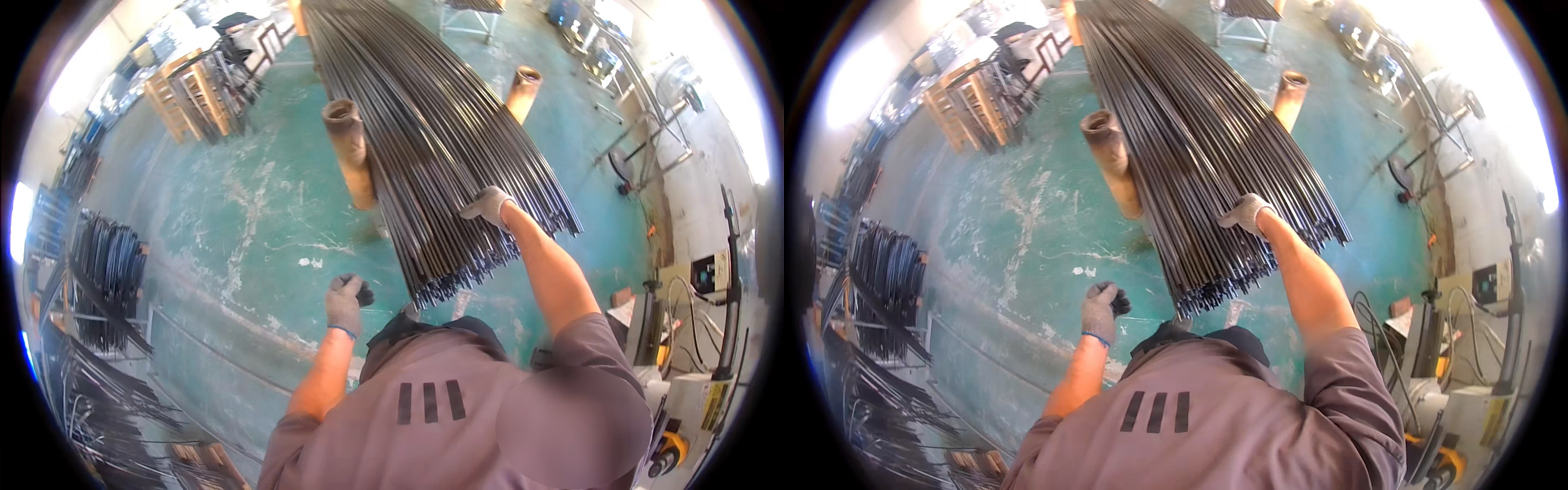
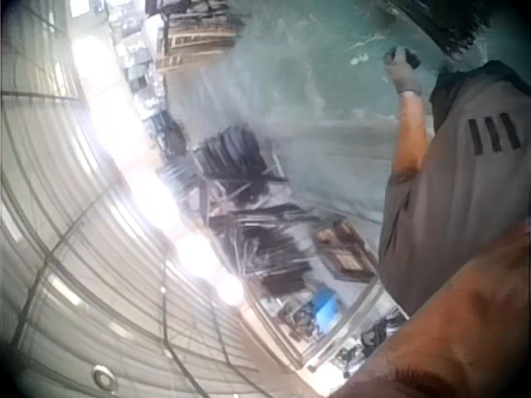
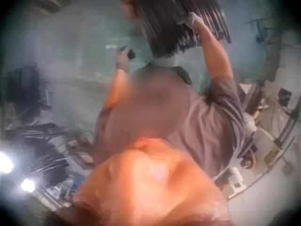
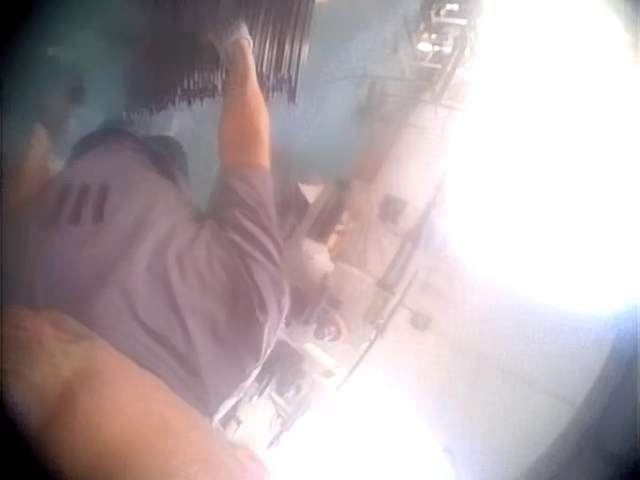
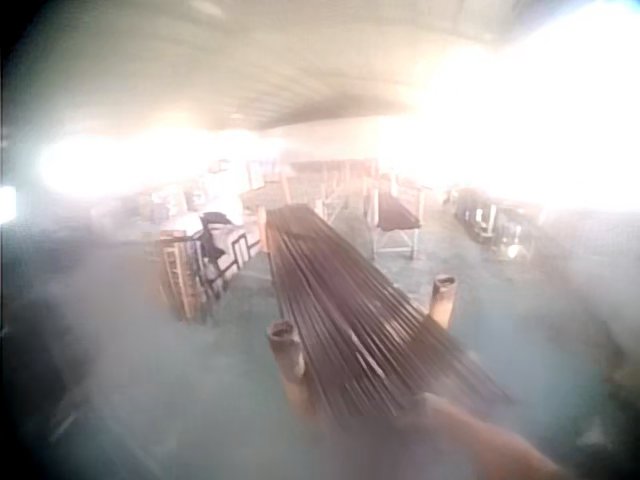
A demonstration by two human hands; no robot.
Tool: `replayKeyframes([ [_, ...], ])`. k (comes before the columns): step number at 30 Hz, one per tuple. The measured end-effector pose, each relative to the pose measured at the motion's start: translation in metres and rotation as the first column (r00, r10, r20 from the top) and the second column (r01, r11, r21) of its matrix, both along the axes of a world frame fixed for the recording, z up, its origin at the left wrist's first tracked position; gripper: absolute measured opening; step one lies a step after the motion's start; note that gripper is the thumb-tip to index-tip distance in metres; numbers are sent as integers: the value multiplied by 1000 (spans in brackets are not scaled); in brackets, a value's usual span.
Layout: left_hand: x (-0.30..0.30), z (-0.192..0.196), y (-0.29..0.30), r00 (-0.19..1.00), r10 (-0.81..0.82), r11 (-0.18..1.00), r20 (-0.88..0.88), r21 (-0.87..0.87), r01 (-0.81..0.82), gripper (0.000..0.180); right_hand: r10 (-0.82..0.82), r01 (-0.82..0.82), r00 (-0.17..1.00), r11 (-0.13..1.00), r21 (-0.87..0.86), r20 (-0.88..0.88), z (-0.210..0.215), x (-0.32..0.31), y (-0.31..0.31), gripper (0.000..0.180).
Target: The person repeatedly picks up bundles of long metal rods from a floor stack and feeds them into a yellow and white bending machine. The machine bends the rods, and the person then removes the finished pieces and places them onto a metal rack. This cycle of loading, bending, and unloading is performed continuously throughout the clip.
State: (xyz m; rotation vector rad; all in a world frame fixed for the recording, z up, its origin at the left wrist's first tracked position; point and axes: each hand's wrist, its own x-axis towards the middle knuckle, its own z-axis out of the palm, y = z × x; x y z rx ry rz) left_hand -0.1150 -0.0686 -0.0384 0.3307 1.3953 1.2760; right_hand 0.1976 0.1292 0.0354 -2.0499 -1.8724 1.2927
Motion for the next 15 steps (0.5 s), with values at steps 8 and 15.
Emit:
replayKeyframes([
  [8,27,31,42,987,-160,986,17,56,159,22,-494,153,492,860,-488,-717,-36,22,-15,28],
  [15,62,38,48,943,-324,945,77,74,318,21,-450,94,488,879,-467,-748,-31,23,-11,32],
])
